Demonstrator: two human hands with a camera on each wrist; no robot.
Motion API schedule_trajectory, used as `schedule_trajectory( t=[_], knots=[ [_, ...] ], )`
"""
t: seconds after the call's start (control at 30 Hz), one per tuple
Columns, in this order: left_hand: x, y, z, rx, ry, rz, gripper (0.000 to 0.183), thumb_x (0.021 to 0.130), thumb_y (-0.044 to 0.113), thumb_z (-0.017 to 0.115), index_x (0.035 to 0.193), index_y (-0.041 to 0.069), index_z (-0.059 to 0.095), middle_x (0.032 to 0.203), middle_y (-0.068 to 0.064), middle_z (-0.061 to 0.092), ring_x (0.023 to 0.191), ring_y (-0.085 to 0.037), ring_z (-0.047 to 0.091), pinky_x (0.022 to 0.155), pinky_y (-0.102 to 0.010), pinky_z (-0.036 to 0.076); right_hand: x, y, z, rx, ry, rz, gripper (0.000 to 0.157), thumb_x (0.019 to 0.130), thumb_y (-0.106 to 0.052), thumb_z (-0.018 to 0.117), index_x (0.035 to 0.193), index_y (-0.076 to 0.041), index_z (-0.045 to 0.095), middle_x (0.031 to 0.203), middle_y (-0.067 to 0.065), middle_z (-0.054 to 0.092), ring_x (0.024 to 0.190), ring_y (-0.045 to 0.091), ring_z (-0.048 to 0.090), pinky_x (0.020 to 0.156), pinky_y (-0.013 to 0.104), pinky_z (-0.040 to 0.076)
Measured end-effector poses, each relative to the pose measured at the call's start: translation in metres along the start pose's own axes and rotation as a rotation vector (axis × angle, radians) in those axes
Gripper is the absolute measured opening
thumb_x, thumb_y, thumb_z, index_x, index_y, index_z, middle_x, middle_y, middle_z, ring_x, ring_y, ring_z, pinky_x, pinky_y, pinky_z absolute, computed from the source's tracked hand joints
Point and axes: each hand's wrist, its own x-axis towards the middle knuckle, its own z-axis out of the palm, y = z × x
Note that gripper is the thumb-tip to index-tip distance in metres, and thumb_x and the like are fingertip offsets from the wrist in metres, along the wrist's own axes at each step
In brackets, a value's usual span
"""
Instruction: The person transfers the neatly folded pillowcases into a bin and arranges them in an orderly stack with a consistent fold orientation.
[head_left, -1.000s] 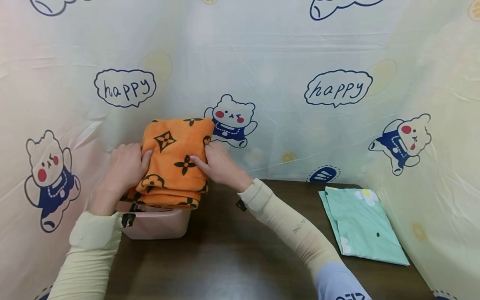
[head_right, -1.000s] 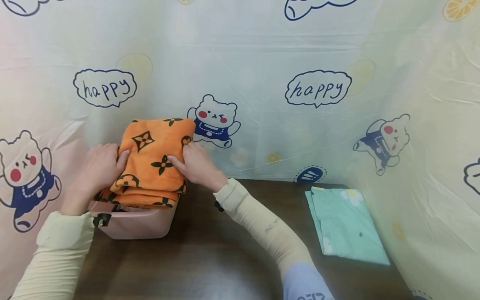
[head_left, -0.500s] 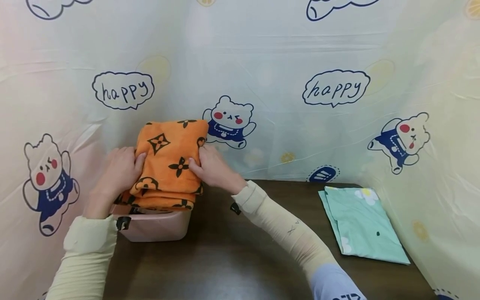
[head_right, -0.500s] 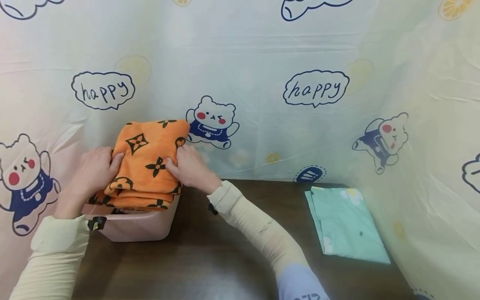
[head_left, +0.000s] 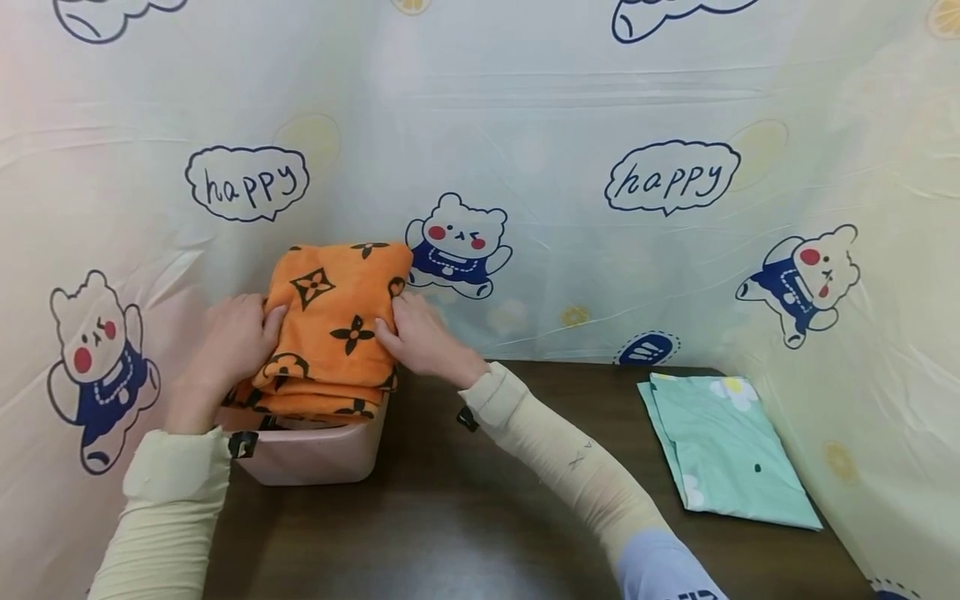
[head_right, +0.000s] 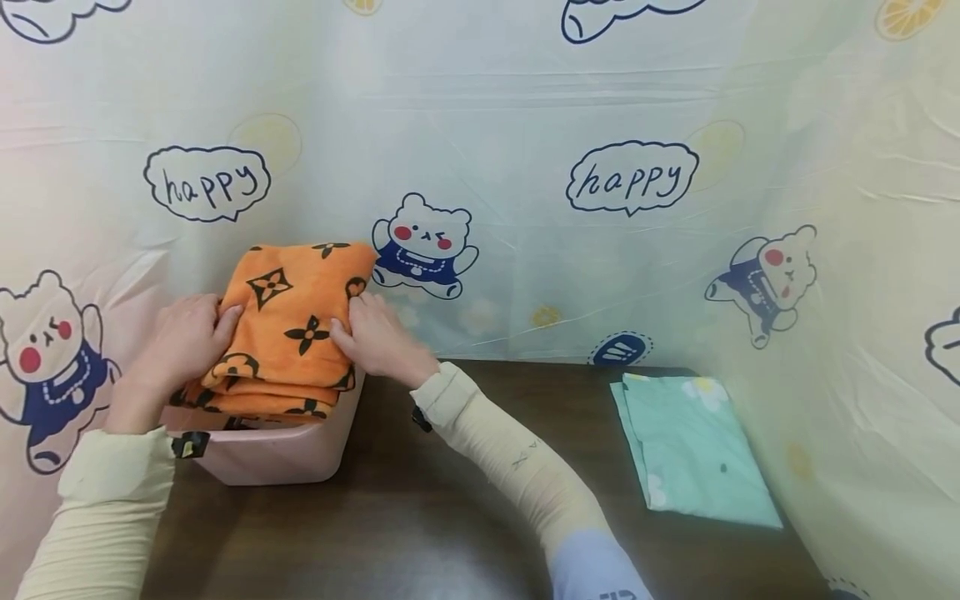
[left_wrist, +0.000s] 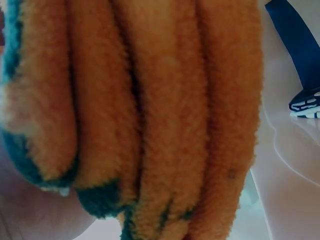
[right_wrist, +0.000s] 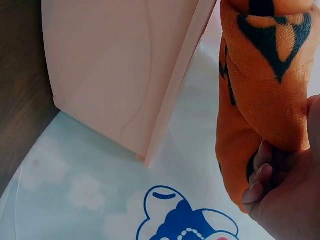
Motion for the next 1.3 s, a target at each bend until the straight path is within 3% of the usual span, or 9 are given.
schedule_trajectory(
  t=[0.17, 0.5, 0.9, 1.03, 1.13, 1.3],
  knots=[
    [-0.001, -0.006, -0.003, 0.011, -0.006, -0.020, 0.044, 0.099, 0.032, 0.037, 0.082, -0.005, 0.054, 0.073, -0.022, 0.054, 0.070, -0.039, 0.052, 0.062, -0.049, 0.036, 0.005, -0.002, 0.006, 0.018, -0.011, -0.017, 0.034, 0.098, -0.039, 0.034, 0.095, -0.009, 0.050, 0.090, 0.002, 0.048, 0.087, 0.016, 0.046, 0.076, 0.026, 0.038],
    [-0.003, -0.015, -0.007, 0.033, 0.003, -0.014, 0.046, 0.099, 0.033, 0.037, 0.070, 0.000, 0.048, 0.062, -0.019, 0.050, 0.064, -0.041, 0.050, 0.058, -0.049, 0.034, 0.010, -0.005, 0.010, 0.068, -0.062, -0.014, 0.043, 0.098, -0.043, 0.032, 0.110, -0.006, 0.049, 0.099, 0.001, 0.045, 0.089, 0.015, 0.043, 0.079, 0.025, 0.036],
    [-0.007, -0.022, 0.000, 0.056, -0.025, -0.023, 0.043, 0.099, 0.030, 0.036, 0.073, -0.002, 0.049, 0.066, -0.021, 0.052, 0.068, -0.043, 0.050, 0.060, -0.051, 0.034, 0.013, -0.007, 0.019, -0.051, -0.071, -0.033, 0.039, 0.099, -0.043, 0.029, 0.091, -0.011, 0.049, 0.090, 0.002, 0.046, 0.087, 0.018, 0.038, 0.078, 0.027, 0.031],
    [-0.009, -0.022, 0.002, 0.060, -0.023, -0.038, 0.043, 0.099, 0.030, 0.036, 0.076, -0.003, 0.049, 0.068, -0.021, 0.052, 0.070, -0.043, 0.050, 0.060, -0.050, 0.033, 0.013, -0.009, 0.024, -0.079, -0.081, -0.005, 0.041, 0.099, -0.045, 0.026, 0.092, -0.012, 0.049, 0.112, 0.007, 0.054, 0.112, 0.022, 0.041, 0.094, 0.031, 0.033],
    [-0.010, -0.022, 0.003, 0.077, -0.009, -0.047, 0.042, 0.099, 0.030, 0.037, 0.077, -0.004, 0.050, 0.070, -0.023, 0.053, 0.070, -0.043, 0.050, 0.059, -0.049, 0.034, 0.013, -0.010, 0.028, -0.088, -0.085, 0.011, 0.042, 0.099, -0.045, 0.024, 0.094, -0.012, 0.051, 0.130, 0.010, 0.049, 0.134, 0.026, 0.027, 0.106, 0.038, 0.026],
    [-0.010, -0.025, 0.006, 0.105, 0.004, -0.055, 0.041, 0.099, 0.028, 0.037, 0.079, -0.006, 0.050, 0.074, -0.025, 0.053, 0.073, -0.044, 0.049, 0.061, -0.050, 0.034, 0.016, -0.011, 0.031, -0.106, -0.103, 0.021, 0.047, 0.099, -0.045, 0.022, 0.104, -0.009, 0.053, 0.135, 0.010, 0.045, 0.140, 0.024, 0.016, 0.109, 0.041, 0.023]
  ],
)
